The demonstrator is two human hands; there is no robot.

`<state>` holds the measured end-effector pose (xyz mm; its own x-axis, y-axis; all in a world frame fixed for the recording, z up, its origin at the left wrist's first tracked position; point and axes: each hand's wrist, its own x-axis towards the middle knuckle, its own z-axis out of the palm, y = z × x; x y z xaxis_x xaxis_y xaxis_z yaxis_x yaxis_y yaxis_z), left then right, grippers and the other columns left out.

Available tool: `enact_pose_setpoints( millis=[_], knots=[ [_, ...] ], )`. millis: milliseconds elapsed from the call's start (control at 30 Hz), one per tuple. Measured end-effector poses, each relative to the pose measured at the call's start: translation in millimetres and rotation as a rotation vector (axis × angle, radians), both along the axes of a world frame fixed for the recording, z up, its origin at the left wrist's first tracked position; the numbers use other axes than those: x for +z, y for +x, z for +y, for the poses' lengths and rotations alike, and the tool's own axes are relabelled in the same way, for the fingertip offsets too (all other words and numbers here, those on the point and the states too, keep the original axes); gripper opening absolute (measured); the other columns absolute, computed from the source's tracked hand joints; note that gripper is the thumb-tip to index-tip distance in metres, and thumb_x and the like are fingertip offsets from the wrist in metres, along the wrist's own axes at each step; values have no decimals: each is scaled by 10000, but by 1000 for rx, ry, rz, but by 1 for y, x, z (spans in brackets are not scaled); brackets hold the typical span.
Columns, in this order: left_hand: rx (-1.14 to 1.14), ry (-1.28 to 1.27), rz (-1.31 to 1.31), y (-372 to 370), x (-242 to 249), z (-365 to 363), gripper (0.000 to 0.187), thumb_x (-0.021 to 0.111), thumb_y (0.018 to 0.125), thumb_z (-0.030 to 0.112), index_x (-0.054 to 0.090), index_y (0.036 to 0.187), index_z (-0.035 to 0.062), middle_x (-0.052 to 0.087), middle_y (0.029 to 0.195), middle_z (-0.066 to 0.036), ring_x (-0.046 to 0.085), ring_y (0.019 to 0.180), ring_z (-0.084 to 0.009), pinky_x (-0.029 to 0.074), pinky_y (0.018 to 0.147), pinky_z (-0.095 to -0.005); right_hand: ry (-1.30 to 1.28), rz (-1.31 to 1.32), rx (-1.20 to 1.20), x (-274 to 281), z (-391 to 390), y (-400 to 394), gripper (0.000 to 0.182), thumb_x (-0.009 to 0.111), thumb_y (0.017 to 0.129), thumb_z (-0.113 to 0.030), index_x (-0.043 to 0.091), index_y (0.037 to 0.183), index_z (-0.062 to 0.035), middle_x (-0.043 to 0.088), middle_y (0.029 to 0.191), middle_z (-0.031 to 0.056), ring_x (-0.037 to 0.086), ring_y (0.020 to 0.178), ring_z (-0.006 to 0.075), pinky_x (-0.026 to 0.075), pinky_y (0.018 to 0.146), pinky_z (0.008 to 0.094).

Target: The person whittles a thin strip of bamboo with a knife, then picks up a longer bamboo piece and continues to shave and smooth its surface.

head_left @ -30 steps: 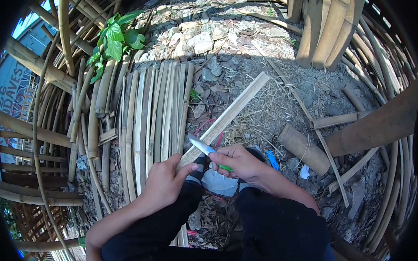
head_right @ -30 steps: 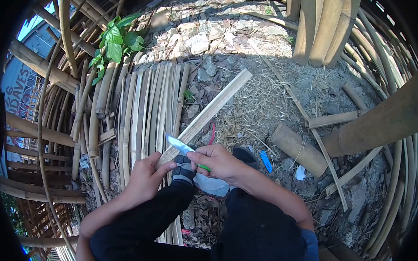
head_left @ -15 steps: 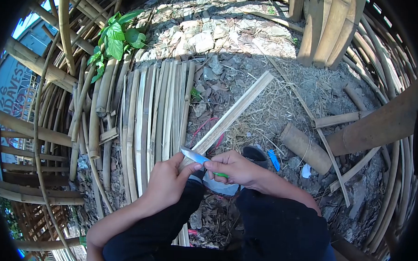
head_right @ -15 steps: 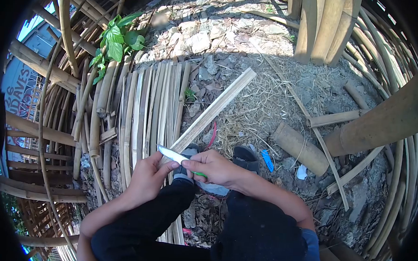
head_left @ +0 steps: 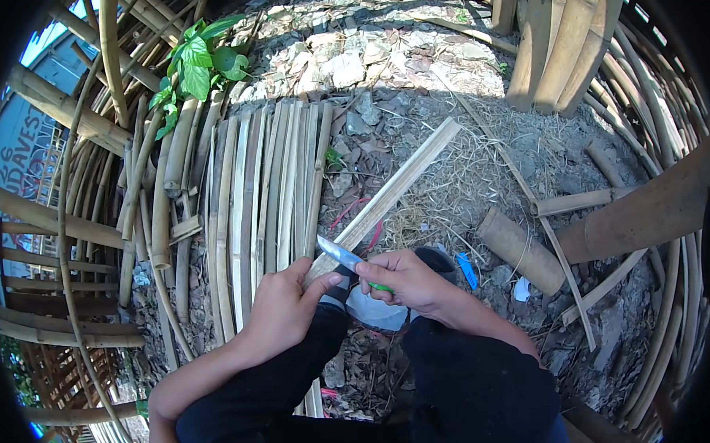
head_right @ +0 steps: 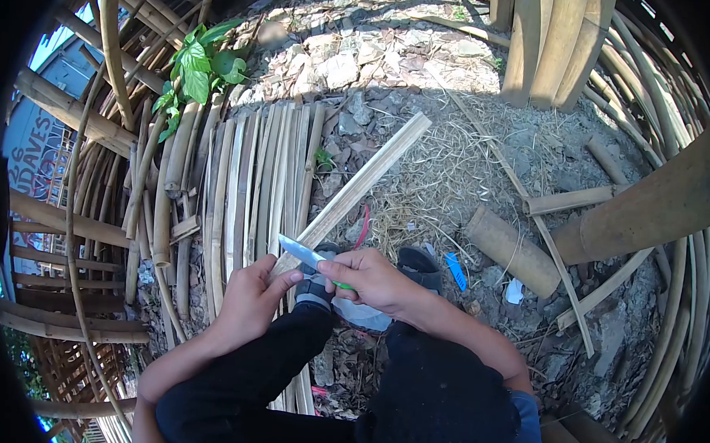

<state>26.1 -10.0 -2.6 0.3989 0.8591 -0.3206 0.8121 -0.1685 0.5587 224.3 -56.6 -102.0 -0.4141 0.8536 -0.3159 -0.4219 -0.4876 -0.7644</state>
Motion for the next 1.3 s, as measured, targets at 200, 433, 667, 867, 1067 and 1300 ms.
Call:
enact_pose_setpoints(
  millis=[200,433,667,867,1067,1300],
  knots=[
    [14,24,1,-1,-2,0,443,689,945,312,489,708,-4,396,482,-21,325,498,-74,302,435,-343,-22,18,-14,-2,-1,10,378,547,1027,-355,613,823,-44,443,581,-38,352,487,37,247,440,209],
    [-14,42,-49,1,-3,0,410,697,937,297,524,738,-17,452,486,-40,366,483,-84,328,441,-341,0,56,102,1,2,-2,393,577,1009,-371,635,801,-42,428,554,-50,353,470,40,264,438,211],
    [-10,54,12,0,-3,0,414,708,927,299,523,734,-17,432,476,-61,353,478,-94,326,437,-351,15,24,13,-6,1,3,400,596,1001,-364,642,796,-23,439,554,-43,352,468,45,268,451,211],
    [53,16,8,-6,-2,2,416,698,937,311,524,747,-16,387,504,-28,319,518,-87,306,451,-344,24,-35,-161,-8,7,15,386,544,1027,-357,611,820,-37,416,570,-48,334,484,41,237,455,214],
    [29,-26,23,-2,0,3,370,684,950,300,563,796,-15,374,523,-9,319,539,-74,300,463,-329,-10,51,63,-1,5,12,399,552,1025,-357,608,799,-33,409,561,-54,333,478,34,244,436,216],
    [25,-60,-68,-2,-2,2,381,688,947,300,549,785,-16,368,524,-4,321,540,-64,295,460,-319,58,15,59,-4,6,5,383,559,1021,-348,624,820,-28,440,584,-38,345,495,43,252,465,220]
  ],
)
